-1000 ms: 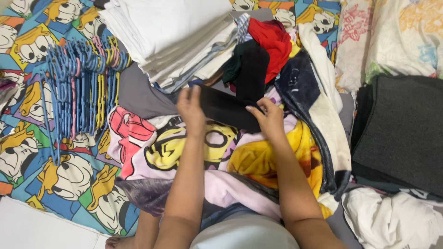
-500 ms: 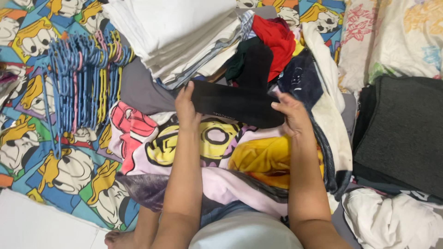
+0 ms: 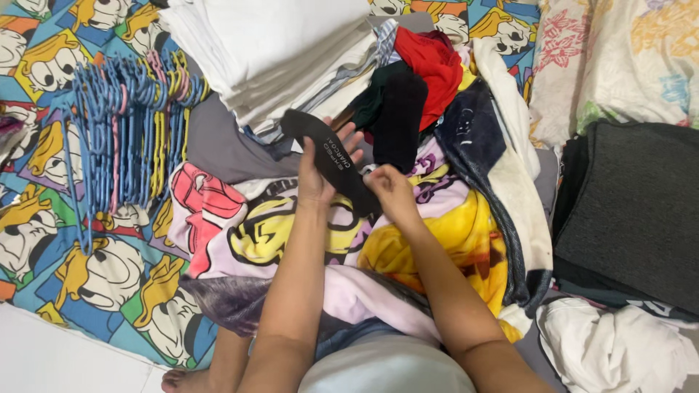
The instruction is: The person sits on a bed and folds various clothing items one by one, including socks, underwear, and shirts. They place each folded item into a growing stack on the right side of the bed.
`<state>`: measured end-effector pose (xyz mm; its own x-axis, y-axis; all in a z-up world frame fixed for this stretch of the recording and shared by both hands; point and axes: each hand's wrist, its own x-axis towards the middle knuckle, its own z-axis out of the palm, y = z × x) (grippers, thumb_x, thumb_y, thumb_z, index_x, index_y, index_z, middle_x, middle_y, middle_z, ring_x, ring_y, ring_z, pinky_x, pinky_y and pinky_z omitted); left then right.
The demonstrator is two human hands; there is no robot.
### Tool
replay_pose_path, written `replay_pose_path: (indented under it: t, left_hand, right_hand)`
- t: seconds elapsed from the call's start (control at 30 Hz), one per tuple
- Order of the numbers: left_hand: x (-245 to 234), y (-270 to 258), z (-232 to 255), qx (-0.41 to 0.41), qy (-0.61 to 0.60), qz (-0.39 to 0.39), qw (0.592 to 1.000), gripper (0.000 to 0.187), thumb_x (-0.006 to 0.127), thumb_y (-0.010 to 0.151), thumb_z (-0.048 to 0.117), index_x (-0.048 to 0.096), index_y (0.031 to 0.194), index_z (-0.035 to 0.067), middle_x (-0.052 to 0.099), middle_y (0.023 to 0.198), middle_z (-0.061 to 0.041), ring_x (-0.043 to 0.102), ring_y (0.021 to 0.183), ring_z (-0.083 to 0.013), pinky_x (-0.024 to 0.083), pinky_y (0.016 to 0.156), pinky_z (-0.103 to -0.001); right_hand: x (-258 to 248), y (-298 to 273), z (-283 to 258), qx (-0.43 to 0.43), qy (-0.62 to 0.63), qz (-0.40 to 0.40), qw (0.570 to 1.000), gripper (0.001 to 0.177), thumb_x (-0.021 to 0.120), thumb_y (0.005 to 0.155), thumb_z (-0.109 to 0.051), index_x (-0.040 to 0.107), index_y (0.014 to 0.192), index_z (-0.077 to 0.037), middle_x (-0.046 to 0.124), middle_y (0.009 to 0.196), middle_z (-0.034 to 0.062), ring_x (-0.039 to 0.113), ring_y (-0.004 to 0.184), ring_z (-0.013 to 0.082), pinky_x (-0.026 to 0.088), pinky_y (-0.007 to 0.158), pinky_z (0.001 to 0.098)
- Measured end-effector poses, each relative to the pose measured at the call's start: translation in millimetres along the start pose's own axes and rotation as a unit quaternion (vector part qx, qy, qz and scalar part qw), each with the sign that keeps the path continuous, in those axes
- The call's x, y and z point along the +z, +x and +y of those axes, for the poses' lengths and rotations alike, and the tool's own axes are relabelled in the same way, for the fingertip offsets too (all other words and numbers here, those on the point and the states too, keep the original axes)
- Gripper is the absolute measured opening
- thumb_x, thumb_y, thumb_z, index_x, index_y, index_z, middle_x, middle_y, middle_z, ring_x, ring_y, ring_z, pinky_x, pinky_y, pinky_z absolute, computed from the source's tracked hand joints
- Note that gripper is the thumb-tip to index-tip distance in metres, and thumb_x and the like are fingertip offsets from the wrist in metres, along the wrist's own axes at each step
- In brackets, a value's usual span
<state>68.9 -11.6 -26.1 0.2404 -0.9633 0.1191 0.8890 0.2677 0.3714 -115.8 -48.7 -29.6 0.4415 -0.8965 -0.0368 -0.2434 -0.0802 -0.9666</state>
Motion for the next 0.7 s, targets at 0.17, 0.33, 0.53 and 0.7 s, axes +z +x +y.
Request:
replay_pose_path:
  t: [0.17, 0.33, 0.53, 0.7]
  left_hand:
    - [-37, 9, 1, 0.009, -0.082, -0.054, 0.995, 0.063, 0.056, 0.11, 0.045, 0.041, 0.157, 0.007, 0.054, 0.143, -0.031, 0.061, 0.109, -0.0374, 0.054, 0.087, -0.05]
    - [-63, 19, -3, -0.101, -0.196, -0.127, 0.967, 0.058, 0.053, 0.104, 0.038, 0.043, 0.154, 0.009, 0.057, 0.141, -0.028, 0.059, 0.087, -0.0256, 0.051, 0.073, -0.037]
    - [-71, 14, 0, -0.119, -0.138, -0.025, 0.983, 0.054, 0.053, 0.107, 0.037, 0.044, 0.152, 0.009, 0.059, 0.136, -0.027, 0.06, 0.086, -0.0255, 0.051, 0.072, -0.037]
    - [-57, 19, -19, -0.152, -0.141, 0.005, 0.978, 0.06, 0.057, 0.099, 0.049, 0.052, 0.141, 0.007, 0.065, 0.125, -0.027, 0.069, 0.098, -0.0361, 0.058, 0.076, -0.044]
  right_hand:
    - [-9, 12, -46, -0.212, -0.392, 0.168, 0.879, 0.077, 0.092, 0.065, -0.027, 0.057, 0.13, -0.002, 0.05, 0.131, 0.0308, 0.051, 0.122, 0.0495, 0.045, 0.101, 0.0554]
    - [4, 40, -16, -0.199, -0.534, 0.129, 0.812, 0.097, 0.08, 0.057, -0.01, 0.05, 0.149, -0.01, 0.034, 0.154, 0.0335, 0.041, 0.135, 0.0557, 0.04, 0.104, 0.061]
    - [-47, 86, 48, -0.11, -0.055, 0.182, 0.976, 0.042, 0.048, 0.098, -0.005, 0.068, 0.135, -0.011, 0.07, 0.133, 0.0202, 0.069, 0.121, 0.0346, 0.054, 0.107, 0.046]
    - [-82, 60, 11, -0.033, 0.594, -0.047, 0.803, 0.049, 0.045, 0.106, -0.026, 0.056, 0.143, 0.003, 0.056, 0.149, 0.0207, 0.056, 0.137, 0.0364, 0.041, 0.123, 0.0503]
